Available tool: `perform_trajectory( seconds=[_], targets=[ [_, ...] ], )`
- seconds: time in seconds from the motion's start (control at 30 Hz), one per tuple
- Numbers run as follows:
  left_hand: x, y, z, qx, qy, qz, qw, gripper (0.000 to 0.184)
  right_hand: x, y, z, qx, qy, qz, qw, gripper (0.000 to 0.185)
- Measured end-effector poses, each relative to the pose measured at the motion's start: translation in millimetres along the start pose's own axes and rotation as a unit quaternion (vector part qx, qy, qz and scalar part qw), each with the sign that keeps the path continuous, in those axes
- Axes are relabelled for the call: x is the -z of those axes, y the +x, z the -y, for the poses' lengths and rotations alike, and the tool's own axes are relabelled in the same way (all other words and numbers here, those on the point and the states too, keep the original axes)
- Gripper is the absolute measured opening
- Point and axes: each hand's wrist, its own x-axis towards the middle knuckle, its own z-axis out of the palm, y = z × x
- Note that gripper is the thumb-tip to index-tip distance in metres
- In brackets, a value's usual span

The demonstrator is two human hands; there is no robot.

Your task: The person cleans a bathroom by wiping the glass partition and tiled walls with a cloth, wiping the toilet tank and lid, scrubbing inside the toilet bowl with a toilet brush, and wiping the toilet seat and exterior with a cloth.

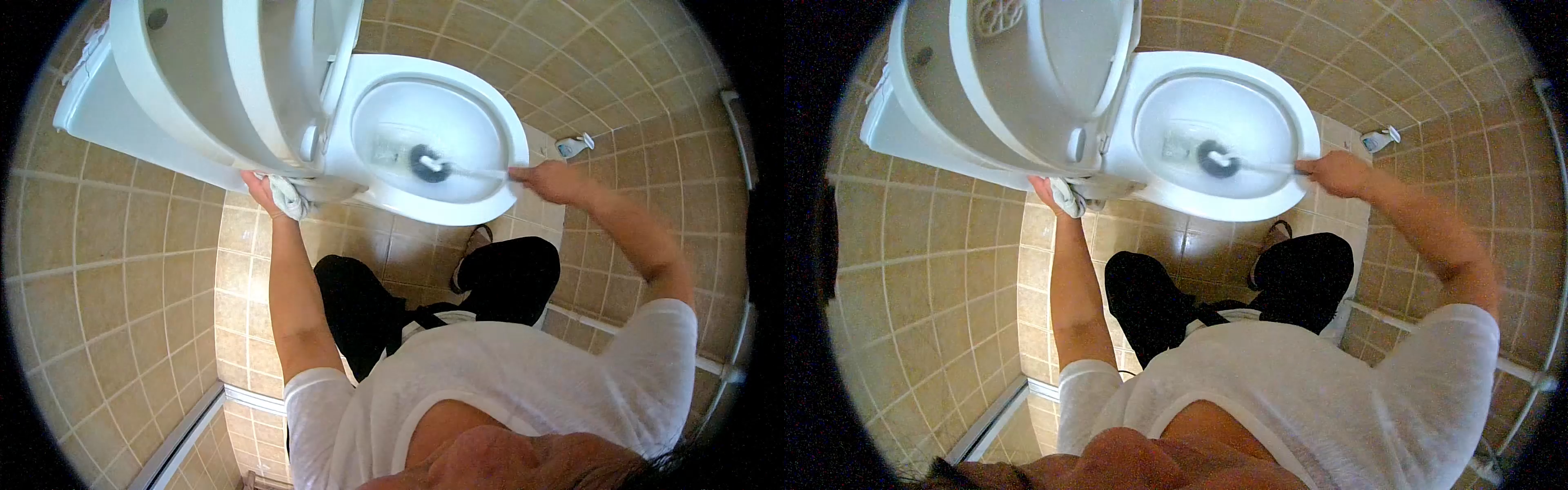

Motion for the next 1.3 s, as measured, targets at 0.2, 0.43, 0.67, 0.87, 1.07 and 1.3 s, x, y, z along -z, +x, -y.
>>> perform_trajectory(
  seconds=[0.2,0.43,0.67,0.87,1.07,1.3],
  targets=[
    [-4,2,-7,-0.036,0.026,-0.012,0.999,0.028,-10,17,8,0.015,0.065,-0.166,0.984,0.032],
    [8,10,6,0.004,0.007,0.045,0.999,0.035,-11,-14,6,-0.067,0.014,-0.15,0.986,0.033],
    [-6,4,-19,0.117,-0.212,0.004,0.97,0.026,-40,-18,-2,-0.071,0.027,-0.143,0.987,0.034],
    [22,14,21,-0.13,0.107,0.059,0.984,0.036,-55,-27,11,-0.094,0.099,-0.182,0.974,0.032],
    [17,38,15,-0.14,0.097,0.121,0.978,0.036,-100,-93,-22,-0.179,0.313,-0.431,0.827,0.031],
    [11,33,15,-0.143,0.144,0.148,0.968,0.037,-279,-219,-8,-0.424,0.53,-0.413,0.608,0.033]
  ],
)
